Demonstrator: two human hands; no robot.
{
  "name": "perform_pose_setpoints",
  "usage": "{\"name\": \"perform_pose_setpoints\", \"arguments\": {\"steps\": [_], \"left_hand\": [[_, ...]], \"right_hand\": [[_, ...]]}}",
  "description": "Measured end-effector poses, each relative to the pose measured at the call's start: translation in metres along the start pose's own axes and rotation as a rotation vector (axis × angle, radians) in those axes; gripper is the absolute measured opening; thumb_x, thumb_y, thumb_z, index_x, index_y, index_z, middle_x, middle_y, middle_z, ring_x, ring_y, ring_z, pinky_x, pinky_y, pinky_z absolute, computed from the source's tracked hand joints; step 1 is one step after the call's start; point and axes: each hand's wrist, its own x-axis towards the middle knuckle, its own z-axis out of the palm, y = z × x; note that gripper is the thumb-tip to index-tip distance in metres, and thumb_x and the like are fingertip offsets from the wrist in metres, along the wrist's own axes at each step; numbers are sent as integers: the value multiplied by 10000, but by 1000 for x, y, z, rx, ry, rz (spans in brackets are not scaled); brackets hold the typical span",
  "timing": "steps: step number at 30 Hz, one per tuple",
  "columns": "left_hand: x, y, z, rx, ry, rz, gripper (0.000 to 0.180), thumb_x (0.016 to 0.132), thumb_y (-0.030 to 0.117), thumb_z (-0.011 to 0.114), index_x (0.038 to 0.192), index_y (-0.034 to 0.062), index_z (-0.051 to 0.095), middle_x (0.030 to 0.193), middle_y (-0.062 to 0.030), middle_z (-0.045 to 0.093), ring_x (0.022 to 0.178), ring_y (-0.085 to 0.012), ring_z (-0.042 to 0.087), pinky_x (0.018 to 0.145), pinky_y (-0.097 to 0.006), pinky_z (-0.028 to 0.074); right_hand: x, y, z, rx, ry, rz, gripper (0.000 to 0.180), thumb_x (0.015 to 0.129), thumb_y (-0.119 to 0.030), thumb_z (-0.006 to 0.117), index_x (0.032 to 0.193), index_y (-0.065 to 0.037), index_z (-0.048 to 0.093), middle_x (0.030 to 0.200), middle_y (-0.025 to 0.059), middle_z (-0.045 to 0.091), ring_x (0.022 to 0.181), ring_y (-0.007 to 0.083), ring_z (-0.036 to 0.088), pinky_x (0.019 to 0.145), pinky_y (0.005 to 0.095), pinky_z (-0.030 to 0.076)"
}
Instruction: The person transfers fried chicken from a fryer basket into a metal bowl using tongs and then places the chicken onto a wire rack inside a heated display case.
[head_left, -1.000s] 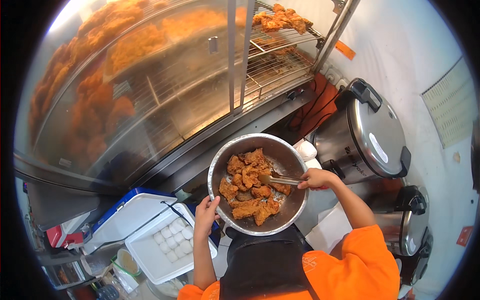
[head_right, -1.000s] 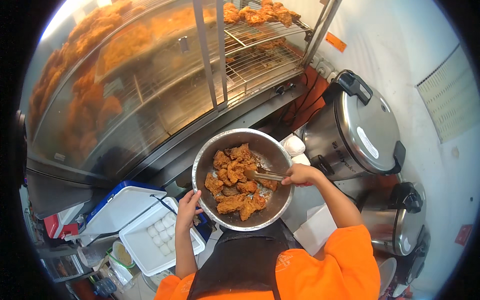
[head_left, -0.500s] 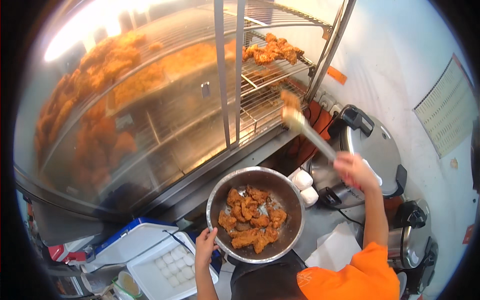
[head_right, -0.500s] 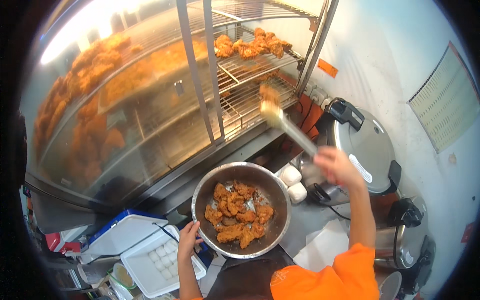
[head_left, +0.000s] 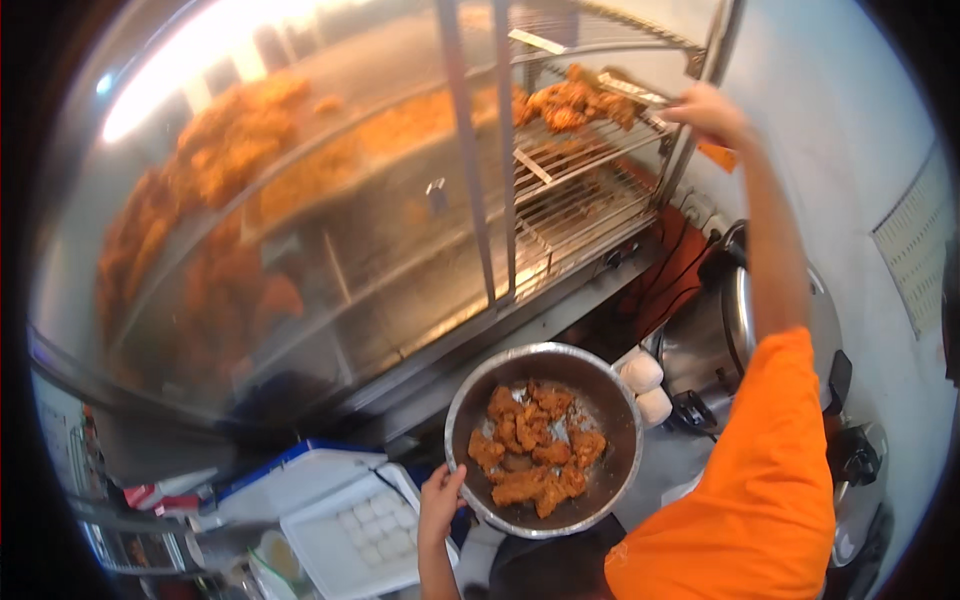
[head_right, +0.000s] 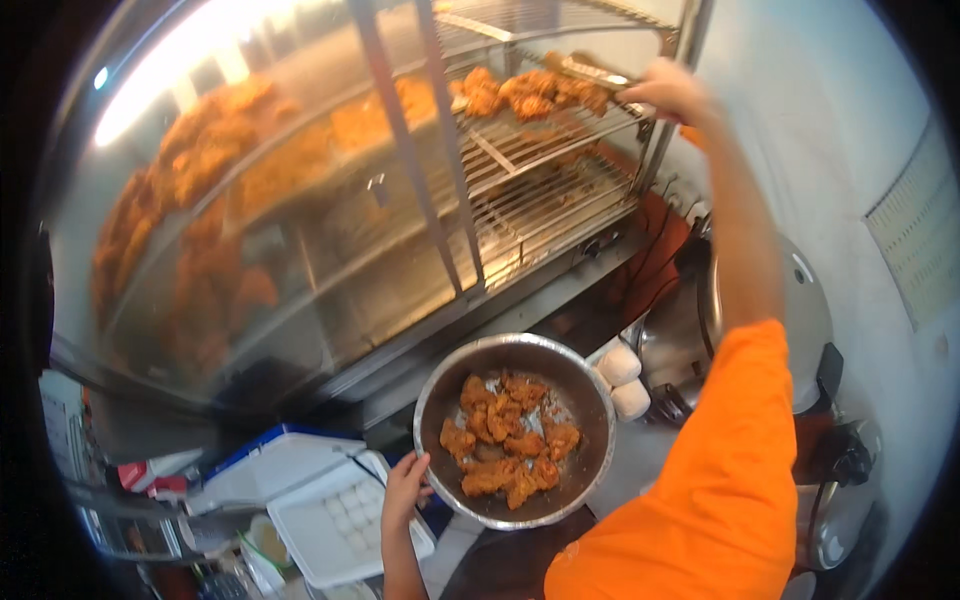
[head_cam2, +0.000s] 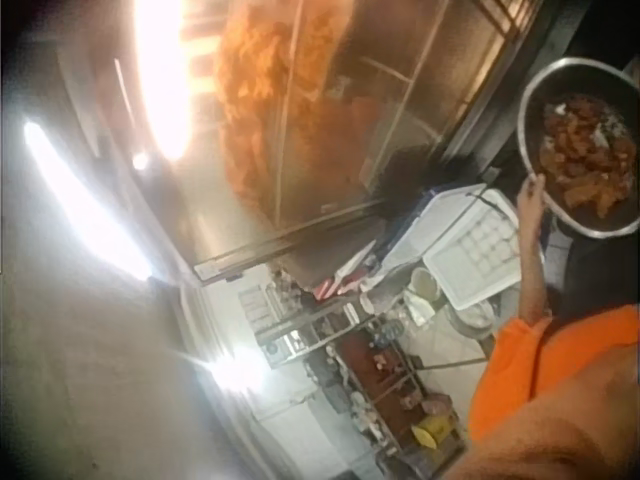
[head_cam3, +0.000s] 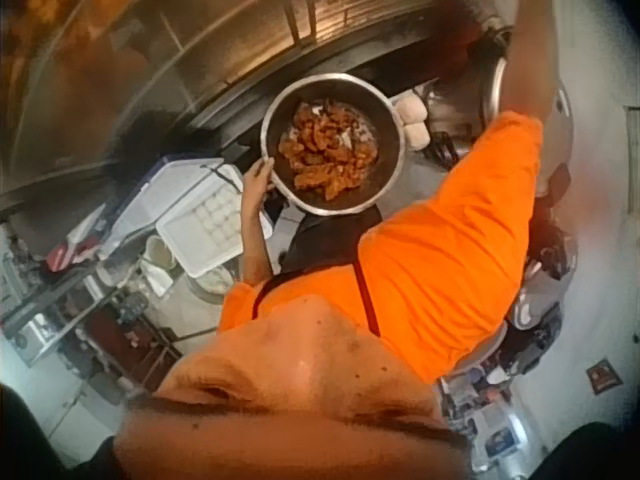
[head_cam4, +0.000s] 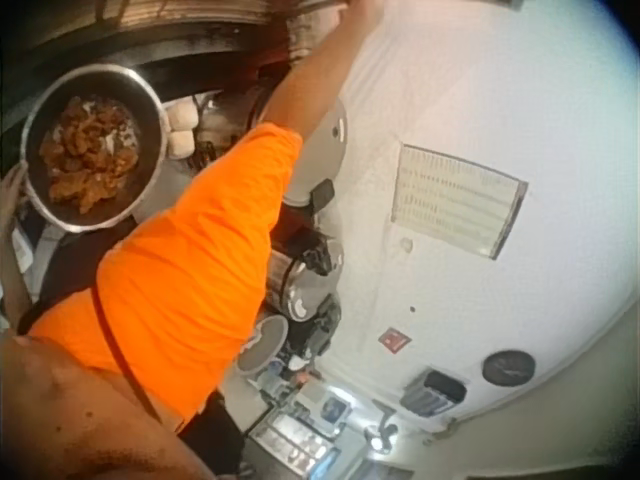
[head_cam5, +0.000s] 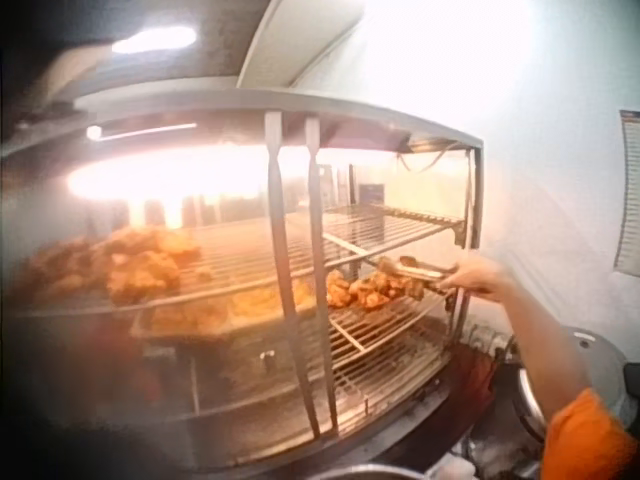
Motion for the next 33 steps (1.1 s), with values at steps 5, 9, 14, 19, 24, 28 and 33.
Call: {"name": "perform_pose_setpoints", "arguments": {"steps": [5, 9, 14, 19, 24, 28, 33], "left_hand": [[7, -12, -5, 14, 35, -20, 459, 830, 328, 643, 1148, 9, 555, 753, 23, 557, 652, -59, 506, 539, -217, 418], [5, -7, -8, 22, 15, -3, 458, 827, 334, 647, 1144, 14, 558, 742, 27, 547, 656, -59, 508, 549, -222, 421], [5, 4, -6, 100, -67, -8, 441, 856, 356, 602, 1157, 39, 553, 790, 25, 551, 753, -73, 507, 680, -300, 486], [1, 3, -8, 72, -61, -9, 423, 861, 349, 596, 1148, 40, 560, 789, 25, 550, 740, -70, 505, 689, -308, 497], [5, 2, -6, 74, -113, 15, 402, 864, 346, 591, 1124, 40, 572, 790, 26, 546, 703, -60, 497, 641, -276, 511], [9, -3, -10, 56, -112, 18, 403, 857, 331, 611, 1122, 32, 554, 820, -25, 602, 715, -90, 578, 636, -264, 498], [10, -8, -10, 26, -72, -19, 389, 843, 331, 628, 1110, 53, 578, 739, 29, 523, 660, -58, 474, 588, -240, 460]], "right_hand": [[-170, 2, 21, 96, -252, -5, 234, 751, -213, 659, 851, -11, 596, 632, 44, 528, 523, 107, 483, 488, 275, 407], [-266, -22, 110, -54, -537, -58, 348, 710, -242, 702, 964, -12, 644, 822, 192, 648, 763, 322, 639, 707, 392, 487], [-315, -5, 198, -252, -669, 45, 363, 706, -301, 689, 988, -76, 649, 867, 158, 655, 837, 317, 636, 757, 408, 504], [-319, -3, 191, -252, -711, 170, 330, 721, -285, 665, 950, -49, 651, 860, 185, 650, 830, 315, 640, 734, 416, 511], [-342, 10, 234, -290, -581, 27, 285, 733, -268, 651, 864, -15, 645, 774, 204, 636, 790, 360, 634, 722, 444, 508], [-346, 47, 214, 189, -790, 307, 264, 789, -272, 634, 888, -27, 639, 594, 102, 575, 476, 199, 563, 408, 336, 434], [-353, 48, 162, 796, -784, 647, 239, 848, -299, 602, 881, -64, 623, 540, -3, 487, 340, 46, 395, 272, 208, 262]]}}
